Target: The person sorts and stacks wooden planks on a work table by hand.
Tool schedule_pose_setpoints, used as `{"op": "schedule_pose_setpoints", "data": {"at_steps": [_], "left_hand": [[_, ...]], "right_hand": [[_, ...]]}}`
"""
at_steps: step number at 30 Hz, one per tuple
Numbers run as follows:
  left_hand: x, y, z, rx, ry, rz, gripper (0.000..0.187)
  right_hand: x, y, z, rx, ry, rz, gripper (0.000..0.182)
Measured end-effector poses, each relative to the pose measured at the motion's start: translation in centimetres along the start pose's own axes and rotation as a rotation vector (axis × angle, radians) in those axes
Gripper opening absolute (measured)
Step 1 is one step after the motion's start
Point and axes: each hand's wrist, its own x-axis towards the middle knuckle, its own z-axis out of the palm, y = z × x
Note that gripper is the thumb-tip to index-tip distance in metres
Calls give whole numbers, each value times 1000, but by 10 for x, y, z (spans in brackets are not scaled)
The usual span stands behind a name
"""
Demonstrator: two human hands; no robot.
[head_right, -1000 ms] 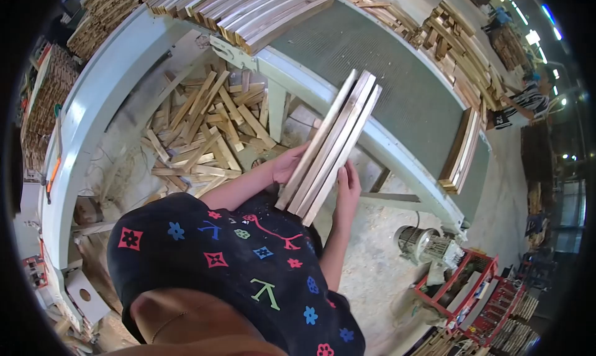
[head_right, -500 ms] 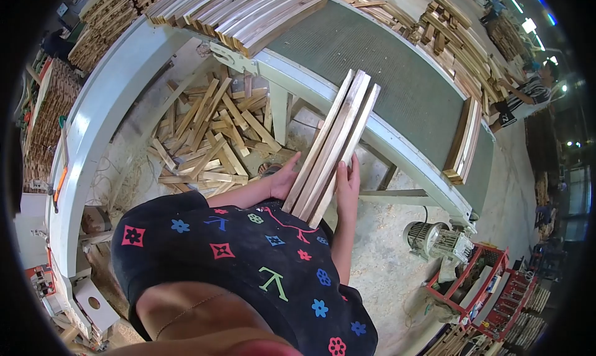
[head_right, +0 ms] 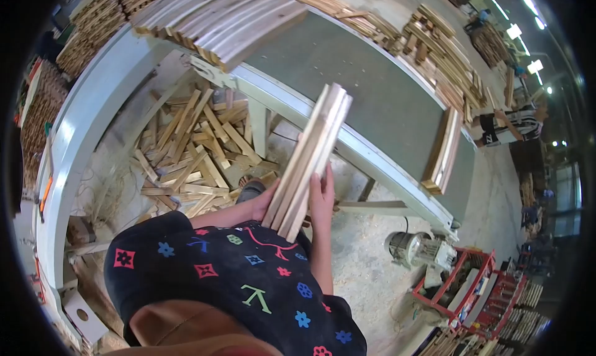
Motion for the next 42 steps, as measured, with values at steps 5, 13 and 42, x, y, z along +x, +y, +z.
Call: {"op": "schedule_pose_setpoints", "data": {"at_steps": [5,13,42], "left_hand": [[-27,40,75,-43,-412,0,103],[-28,88,145,-307,-629,149,79],[-14,6,-6,-177,-294,63,86]], "right_hand": [[16,-46,-44,-37,-284,131,53],[-18,-120,-47,-91,-201,-253,75],[3,-86,-86,-1206,747,-986,45]]}}
